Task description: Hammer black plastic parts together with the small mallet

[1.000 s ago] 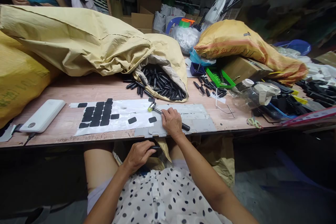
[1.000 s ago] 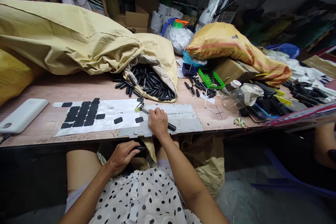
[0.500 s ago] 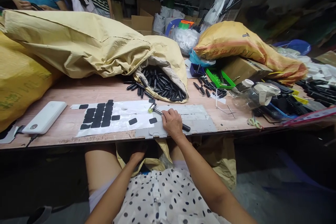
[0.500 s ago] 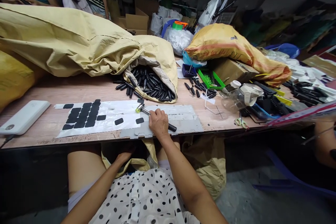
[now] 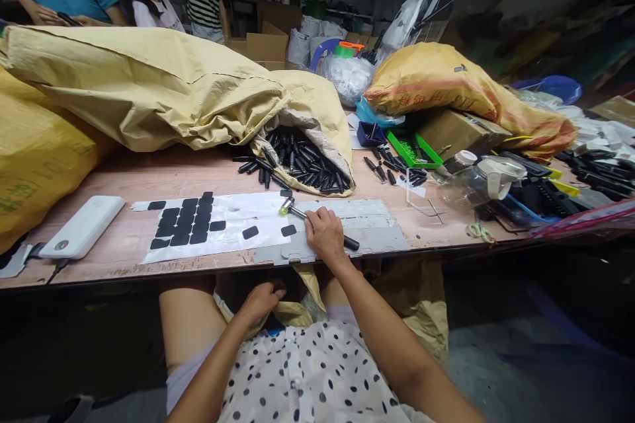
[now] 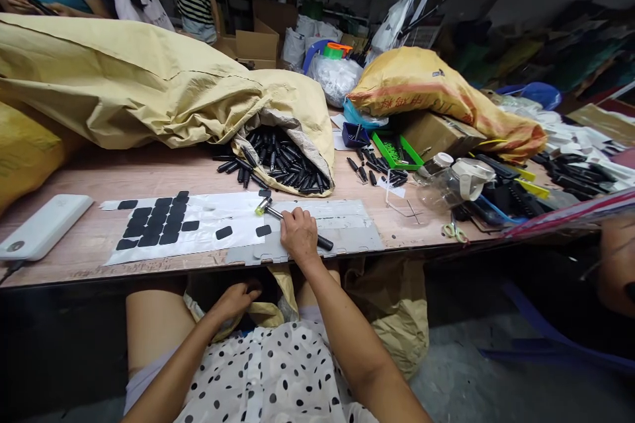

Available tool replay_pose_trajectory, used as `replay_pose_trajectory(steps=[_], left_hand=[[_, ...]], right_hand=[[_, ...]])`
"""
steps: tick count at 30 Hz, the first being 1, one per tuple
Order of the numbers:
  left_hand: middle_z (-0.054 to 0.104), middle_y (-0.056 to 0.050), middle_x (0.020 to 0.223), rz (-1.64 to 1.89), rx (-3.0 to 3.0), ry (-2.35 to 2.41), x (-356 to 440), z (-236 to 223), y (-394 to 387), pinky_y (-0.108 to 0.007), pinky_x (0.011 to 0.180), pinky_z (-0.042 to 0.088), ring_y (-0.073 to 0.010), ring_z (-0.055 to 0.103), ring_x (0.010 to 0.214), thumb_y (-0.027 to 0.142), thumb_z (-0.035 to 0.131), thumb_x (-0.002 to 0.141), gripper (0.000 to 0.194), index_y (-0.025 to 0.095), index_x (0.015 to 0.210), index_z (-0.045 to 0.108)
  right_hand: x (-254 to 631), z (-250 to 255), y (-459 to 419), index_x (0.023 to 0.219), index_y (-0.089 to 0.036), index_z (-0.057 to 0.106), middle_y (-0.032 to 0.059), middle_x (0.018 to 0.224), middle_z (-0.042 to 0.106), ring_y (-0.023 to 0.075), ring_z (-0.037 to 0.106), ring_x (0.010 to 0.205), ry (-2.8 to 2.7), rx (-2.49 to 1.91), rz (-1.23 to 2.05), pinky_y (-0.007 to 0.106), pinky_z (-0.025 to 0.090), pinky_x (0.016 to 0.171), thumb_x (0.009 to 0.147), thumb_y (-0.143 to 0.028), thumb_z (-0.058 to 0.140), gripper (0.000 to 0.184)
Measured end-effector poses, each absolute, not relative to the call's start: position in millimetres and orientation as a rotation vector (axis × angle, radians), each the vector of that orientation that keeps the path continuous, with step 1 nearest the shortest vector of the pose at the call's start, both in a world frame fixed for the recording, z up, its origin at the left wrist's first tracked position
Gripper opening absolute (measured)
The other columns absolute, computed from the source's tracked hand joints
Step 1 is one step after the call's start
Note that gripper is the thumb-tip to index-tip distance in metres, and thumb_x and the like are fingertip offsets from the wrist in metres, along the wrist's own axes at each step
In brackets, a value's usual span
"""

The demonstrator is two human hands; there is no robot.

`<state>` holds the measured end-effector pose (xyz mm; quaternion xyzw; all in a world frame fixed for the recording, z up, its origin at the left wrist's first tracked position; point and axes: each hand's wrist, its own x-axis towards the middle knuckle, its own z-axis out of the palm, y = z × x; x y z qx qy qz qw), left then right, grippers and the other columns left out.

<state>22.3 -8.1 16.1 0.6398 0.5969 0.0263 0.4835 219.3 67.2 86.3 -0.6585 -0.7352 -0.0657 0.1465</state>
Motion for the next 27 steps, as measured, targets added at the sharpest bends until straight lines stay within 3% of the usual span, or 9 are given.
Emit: replay_pose_trajectory(steps=[5, 9, 13, 15, 18, 22, 27], left_hand=[[0.072, -0.002, 0.077, 0.1, 1.645, 0.91, 22, 91, 4, -0.028, 0.068, 0.05, -0.0187, 0.064, 0.072, 0.044, 0.058, 0.085, 0.03, 0.019, 0.084, 0.074], [0.07, -0.001, 0.077, 0.465, 1.584, 0.994, 12, 134, 52, -0.028, 0.067, 0.05, -0.0168, 0.061, 0.07, 0.052, 0.06, 0.086, 0.035, 0.019, 0.085, 0.072], [0.073, -0.003, 0.09, 1.052, 1.494, 1.576, -6, 141, 134, -0.03, 0.079, 0.053, -0.0197, 0.065, 0.085, 0.042, 0.061, 0.087, 0.027, 0.019, 0.095, 0.073], [0.072, -0.004, 0.091, 1.165, 1.398, 1.901, -15, 136, 174, -0.034, 0.088, 0.053, -0.0219, 0.065, 0.091, 0.032, 0.06, 0.086, 0.02, 0.019, 0.095, 0.072], [0.069, -0.009, 0.098, 1.113, 1.361, 2.165, -22, 126, 217, -0.042, 0.097, 0.051, -0.0286, 0.064, 0.103, 0.024, 0.059, 0.084, 0.018, 0.019, 0.096, 0.071], [0.065, -0.016, 0.112, 1.039, 1.519, 2.178, -20, 113, 239, -0.054, 0.105, 0.047, -0.0387, 0.056, 0.12, 0.02, 0.062, 0.081, 0.016, 0.021, 0.095, 0.071], [0.065, -0.019, 0.111, 0.976, 1.647, 2.14, -22, 104, 242, -0.061, 0.106, 0.043, -0.0434, 0.052, 0.122, 0.02, 0.062, 0.082, 0.007, 0.021, 0.085, 0.068]], right_hand=[[220, 87, 66, 0.107, -0.024, 0.072, 0.0086, 0.098, 0.061, 0.0239, 0.048, 0.092, -2.118, -1.885, -0.196, 0.033, 0.034, 0.077, 0.1, -0.026, 0.052, 0.022], [219, 87, 66, 0.106, -0.024, 0.072, 0.0084, 0.097, 0.06, 0.0237, 0.047, 0.091, -2.119, -1.887, -0.193, 0.033, 0.033, 0.077, 0.1, -0.027, 0.053, 0.021], [219, 86, 66, 0.106, -0.024, 0.072, 0.0079, 0.097, 0.061, 0.0234, 0.048, 0.09, -2.109, -1.873, -0.201, 0.032, 0.033, 0.076, 0.099, -0.026, 0.054, 0.02], [218, 86, 66, 0.105, -0.024, 0.072, 0.0078, 0.097, 0.061, 0.0234, 0.048, 0.09, -2.106, -1.868, -0.205, 0.033, 0.033, 0.076, 0.099, -0.026, 0.054, 0.019], [218, 86, 66, 0.105, -0.025, 0.072, 0.0077, 0.097, 0.061, 0.0236, 0.049, 0.091, -2.108, -1.867, -0.205, 0.033, 0.034, 0.076, 0.098, -0.025, 0.054, 0.019], [217, 86, 66, 0.105, -0.025, 0.072, 0.0077, 0.097, 0.061, 0.0235, 0.049, 0.091, -2.106, -1.87, -0.208, 0.033, 0.035, 0.078, 0.098, -0.025, 0.055, 0.019], [218, 84, 66, 0.105, -0.025, 0.072, 0.008, 0.097, 0.061, 0.0238, 0.049, 0.091, -2.11, -1.875, -0.212, 0.033, 0.035, 0.078, 0.098, -0.026, 0.054, 0.019]])
